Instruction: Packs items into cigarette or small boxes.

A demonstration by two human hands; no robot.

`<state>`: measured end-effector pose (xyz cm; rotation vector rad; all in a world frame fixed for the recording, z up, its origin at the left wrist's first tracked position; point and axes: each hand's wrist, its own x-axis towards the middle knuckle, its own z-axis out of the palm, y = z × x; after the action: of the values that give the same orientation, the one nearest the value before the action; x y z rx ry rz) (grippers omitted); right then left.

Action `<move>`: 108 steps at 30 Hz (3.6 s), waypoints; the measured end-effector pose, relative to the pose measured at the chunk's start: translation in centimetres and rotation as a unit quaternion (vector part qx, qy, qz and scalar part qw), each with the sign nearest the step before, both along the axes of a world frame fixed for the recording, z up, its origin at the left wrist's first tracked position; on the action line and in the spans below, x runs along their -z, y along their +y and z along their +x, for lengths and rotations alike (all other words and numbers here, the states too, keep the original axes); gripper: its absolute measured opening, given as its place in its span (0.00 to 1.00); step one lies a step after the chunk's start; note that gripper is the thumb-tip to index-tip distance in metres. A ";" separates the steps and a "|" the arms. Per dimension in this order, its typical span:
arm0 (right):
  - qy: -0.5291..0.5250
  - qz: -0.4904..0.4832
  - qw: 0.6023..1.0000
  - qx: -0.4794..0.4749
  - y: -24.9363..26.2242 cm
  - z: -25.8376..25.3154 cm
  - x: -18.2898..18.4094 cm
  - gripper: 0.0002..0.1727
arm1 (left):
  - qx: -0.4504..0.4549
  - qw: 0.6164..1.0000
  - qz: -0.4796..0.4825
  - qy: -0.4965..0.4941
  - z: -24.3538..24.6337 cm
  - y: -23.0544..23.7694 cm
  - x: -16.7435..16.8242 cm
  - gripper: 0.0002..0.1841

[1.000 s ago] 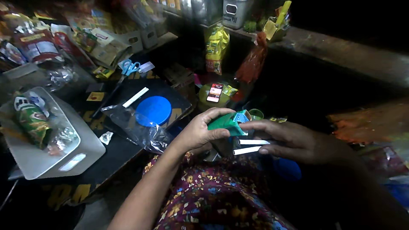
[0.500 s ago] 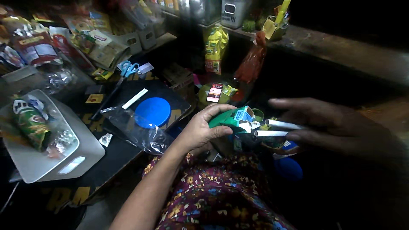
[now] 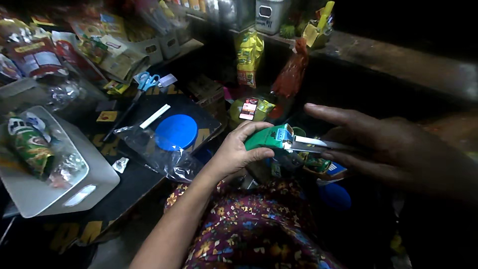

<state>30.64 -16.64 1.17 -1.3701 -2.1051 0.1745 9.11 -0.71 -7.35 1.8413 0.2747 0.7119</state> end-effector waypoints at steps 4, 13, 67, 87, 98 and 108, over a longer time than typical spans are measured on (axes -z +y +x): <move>-0.017 -0.010 1.000 0.023 0.1 -0.2 0.0 0.33 | -0.012 1.000 0.009 0.011 -0.1 0.1 0.0 0.27; -0.022 -0.010 1.000 0.015 0.5 -0.2 0.4 0.32 | -0.051 0.997 0.011 0.059 0.0 -0.7 -1.2 0.26; -0.039 0.083 0.994 0.057 0.8 -1.2 1.9 0.14 | -0.032 0.994 -0.085 -0.061 0.2 -0.7 1.6 0.31; -0.074 0.119 0.986 0.090 0.8 -1.5 2.0 0.16 | -0.062 0.991 -0.107 0.050 0.1 -1.9 -0.9 0.28; 0.024 0.040 0.999 0.027 3.3 -1.4 3.1 0.17 | 0.006 0.993 -0.108 0.046 0.1 -1.0 0.8 0.27; -0.196 0.133 0.972 -0.001 4.3 -2.6 2.4 0.11 | 0.015 0.995 -0.075 0.069 -0.4 -0.5 0.9 0.24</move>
<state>28.00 -12.34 -1.18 -1.3178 -2.3408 -0.3969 8.70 -1.16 -8.21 1.7489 0.3788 0.5295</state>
